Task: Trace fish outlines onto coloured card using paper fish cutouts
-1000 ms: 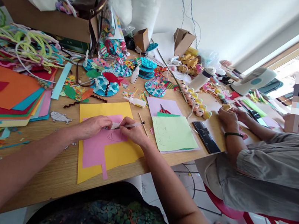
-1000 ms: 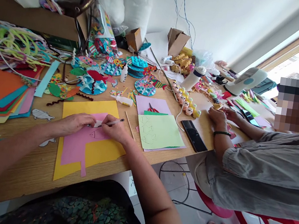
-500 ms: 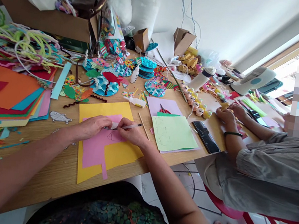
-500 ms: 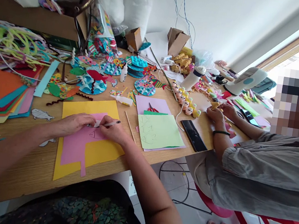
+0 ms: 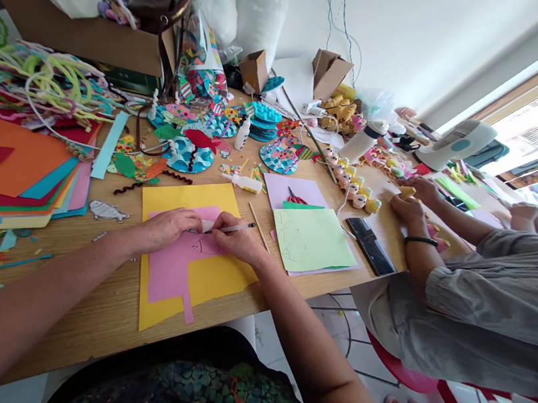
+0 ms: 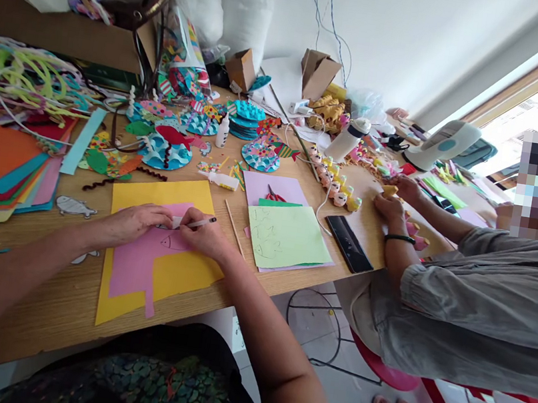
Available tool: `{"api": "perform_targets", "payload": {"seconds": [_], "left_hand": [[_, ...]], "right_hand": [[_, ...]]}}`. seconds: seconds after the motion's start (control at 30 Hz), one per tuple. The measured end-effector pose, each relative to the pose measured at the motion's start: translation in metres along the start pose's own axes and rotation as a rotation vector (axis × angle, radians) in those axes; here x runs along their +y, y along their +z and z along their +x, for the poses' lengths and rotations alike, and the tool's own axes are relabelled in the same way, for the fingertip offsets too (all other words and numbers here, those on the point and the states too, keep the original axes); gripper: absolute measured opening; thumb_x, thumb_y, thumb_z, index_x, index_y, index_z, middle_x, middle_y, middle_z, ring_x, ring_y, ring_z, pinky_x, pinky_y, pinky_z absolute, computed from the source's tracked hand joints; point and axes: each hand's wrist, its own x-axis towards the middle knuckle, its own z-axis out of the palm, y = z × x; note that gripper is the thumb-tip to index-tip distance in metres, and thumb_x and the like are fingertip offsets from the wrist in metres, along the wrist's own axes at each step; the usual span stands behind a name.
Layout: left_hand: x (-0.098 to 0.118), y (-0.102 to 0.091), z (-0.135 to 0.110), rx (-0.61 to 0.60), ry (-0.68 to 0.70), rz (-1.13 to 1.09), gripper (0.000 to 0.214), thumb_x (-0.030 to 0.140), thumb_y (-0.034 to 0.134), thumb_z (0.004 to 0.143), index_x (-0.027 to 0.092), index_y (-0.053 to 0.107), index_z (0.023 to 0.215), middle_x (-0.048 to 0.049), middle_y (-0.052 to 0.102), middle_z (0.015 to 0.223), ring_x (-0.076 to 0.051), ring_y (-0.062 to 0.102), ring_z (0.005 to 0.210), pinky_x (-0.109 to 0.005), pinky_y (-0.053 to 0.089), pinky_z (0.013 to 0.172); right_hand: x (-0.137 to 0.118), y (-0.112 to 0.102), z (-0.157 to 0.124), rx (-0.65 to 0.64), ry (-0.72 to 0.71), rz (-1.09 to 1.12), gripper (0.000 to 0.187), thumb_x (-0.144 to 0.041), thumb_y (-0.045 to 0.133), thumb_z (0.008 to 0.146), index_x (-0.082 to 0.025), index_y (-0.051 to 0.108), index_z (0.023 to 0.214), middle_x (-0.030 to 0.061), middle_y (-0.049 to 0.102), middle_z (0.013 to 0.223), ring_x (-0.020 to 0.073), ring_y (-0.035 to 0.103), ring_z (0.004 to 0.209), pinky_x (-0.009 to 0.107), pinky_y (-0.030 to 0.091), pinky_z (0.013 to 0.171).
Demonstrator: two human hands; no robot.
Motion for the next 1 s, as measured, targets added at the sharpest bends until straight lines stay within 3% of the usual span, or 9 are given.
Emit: {"api": "perform_targets", "payload": {"seconds": [0.53,1.0], "left_hand": [[0.003,0.000,-0.004,0.029,-0.013,0.001,0.036,0.015,0.031,0.084,0.024,0.064,0.096,-0.0019,0.062,0.104,-0.016,0.053,0.099,-0.026,0.041,0.085],[0.008,0.004,-0.003,0.048,-0.019,-0.046,0.041,0.014,0.029,0.084,0.025,0.063,0.102,-0.0004,0.060,0.103,-0.016,0.051,0.101,-0.028,0.038,0.090]], "right_hand": [[0.008,-0.003,0.002,0.034,-0.008,0.035,0.004,-0.015,0.047,0.069,-0.018,0.046,0.068,-0.0062,0.044,0.059,0.0074,0.040,0.054,0.019,0.029,0.051],[0.007,-0.012,0.008,-0.030,0.013,0.039,0.003,-0.015,0.047,0.067,-0.018,0.047,0.068,-0.0058,0.046,0.059,0.0071,0.041,0.054,0.018,0.030,0.050]]}}
